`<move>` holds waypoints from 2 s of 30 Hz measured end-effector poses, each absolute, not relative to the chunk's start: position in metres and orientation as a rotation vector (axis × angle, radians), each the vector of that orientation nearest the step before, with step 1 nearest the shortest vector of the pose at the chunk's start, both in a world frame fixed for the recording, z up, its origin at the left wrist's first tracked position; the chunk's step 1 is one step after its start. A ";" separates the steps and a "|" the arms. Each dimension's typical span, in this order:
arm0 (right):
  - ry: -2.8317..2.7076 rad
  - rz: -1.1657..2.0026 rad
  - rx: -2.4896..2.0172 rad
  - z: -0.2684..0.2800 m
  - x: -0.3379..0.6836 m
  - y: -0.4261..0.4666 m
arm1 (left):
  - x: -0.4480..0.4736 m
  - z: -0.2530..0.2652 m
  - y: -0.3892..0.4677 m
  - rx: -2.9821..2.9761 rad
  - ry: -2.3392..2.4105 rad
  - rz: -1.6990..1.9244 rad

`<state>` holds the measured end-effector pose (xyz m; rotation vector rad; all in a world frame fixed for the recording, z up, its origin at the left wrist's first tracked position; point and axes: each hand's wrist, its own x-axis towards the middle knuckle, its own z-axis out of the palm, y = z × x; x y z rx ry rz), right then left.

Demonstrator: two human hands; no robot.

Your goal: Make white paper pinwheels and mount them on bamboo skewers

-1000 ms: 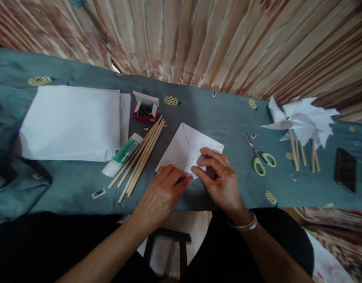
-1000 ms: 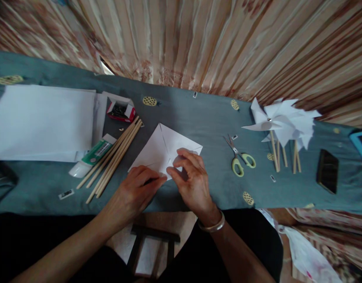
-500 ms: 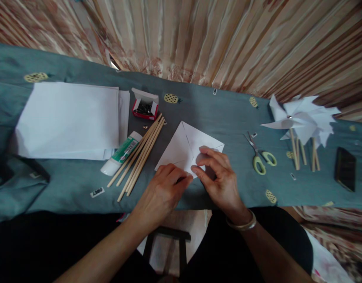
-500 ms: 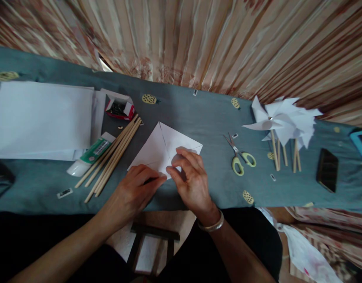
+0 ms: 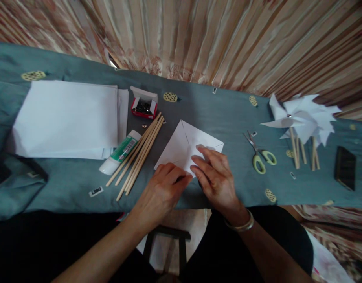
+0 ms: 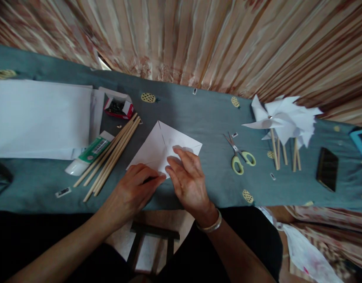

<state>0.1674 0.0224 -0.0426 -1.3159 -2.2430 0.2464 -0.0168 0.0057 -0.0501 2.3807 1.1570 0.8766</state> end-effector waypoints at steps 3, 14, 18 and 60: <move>-2.266 0.210 -1.295 -0.043 0.167 0.022 | -0.016 -0.051 0.006 2.380 1.165 0.875; -2.160 0.475 -1.353 -0.034 0.167 0.024 | -0.018 -0.051 0.008 2.436 1.141 0.873; -1.977 0.565 -1.458 -0.027 0.183 0.038 | -0.019 -0.052 0.008 2.456 1.125 0.886; -1.968 0.951 -1.287 -0.027 0.228 0.022 | -0.012 -0.035 0.001 2.741 1.088 0.718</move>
